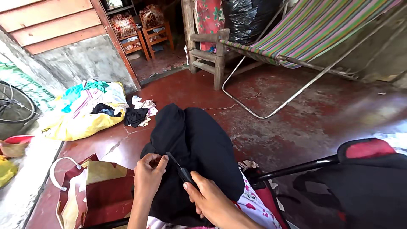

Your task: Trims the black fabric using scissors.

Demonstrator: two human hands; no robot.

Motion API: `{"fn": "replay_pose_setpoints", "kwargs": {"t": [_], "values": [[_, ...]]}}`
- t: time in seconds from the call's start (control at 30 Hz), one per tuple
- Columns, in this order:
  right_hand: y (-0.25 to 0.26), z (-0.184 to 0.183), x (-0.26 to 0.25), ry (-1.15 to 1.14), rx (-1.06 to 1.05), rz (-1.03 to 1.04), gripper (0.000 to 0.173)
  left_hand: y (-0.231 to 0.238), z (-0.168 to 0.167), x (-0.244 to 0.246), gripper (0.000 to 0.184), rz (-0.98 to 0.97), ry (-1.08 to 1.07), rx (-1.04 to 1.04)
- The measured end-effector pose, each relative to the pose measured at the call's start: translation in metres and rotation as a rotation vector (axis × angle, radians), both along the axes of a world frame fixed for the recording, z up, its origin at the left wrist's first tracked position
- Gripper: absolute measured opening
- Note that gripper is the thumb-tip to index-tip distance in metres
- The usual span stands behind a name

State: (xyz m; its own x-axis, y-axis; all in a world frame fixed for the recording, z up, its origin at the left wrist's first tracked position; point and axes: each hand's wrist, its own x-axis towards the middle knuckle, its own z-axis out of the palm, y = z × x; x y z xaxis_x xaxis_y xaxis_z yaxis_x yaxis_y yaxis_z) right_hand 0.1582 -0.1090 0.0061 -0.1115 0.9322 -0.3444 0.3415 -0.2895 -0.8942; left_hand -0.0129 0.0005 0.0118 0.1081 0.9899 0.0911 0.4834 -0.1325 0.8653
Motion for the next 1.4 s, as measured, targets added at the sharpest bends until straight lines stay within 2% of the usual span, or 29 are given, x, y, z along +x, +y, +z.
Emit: {"fn": "replay_pose_setpoints", "kwargs": {"t": [0.3, 0.4, 0.6, 1.03, 1.17, 1.27, 1.4], "values": [[-0.002, -0.002, 0.0, 0.008, 0.014, -0.016, 0.035, -0.01, 0.003, 0.015, 0.006, 0.111, 0.259, 0.243], [-0.002, -0.003, 0.0, -0.005, 0.023, -0.018, 0.035, -0.015, 0.008, 0.021, 0.01, 0.142, 0.388, 0.329], [-0.002, -0.003, -0.001, -0.025, 0.037, -0.009, 0.035, -0.018, 0.017, 0.023, 0.014, 0.135, 0.561, 0.304], [-0.001, -0.003, 0.0, -0.029, 0.034, -0.011, 0.034, -0.013, 0.026, 0.02, 0.008, 0.084, 0.533, 0.163], [-0.001, -0.002, 0.0, -0.029, 0.019, -0.003, 0.034, -0.009, 0.024, 0.014, 0.005, -0.007, 0.529, 0.108], [-0.002, -0.002, 0.0, -0.027, 0.03, 0.003, 0.035, -0.007, 0.016, 0.004, 0.007, -0.068, 0.47, 0.127], [-0.006, 0.001, -0.001, -0.051, 0.104, -0.008, 0.034, -0.007, -0.001, -0.004, 0.009, -0.057, 0.311, 0.203]]}}
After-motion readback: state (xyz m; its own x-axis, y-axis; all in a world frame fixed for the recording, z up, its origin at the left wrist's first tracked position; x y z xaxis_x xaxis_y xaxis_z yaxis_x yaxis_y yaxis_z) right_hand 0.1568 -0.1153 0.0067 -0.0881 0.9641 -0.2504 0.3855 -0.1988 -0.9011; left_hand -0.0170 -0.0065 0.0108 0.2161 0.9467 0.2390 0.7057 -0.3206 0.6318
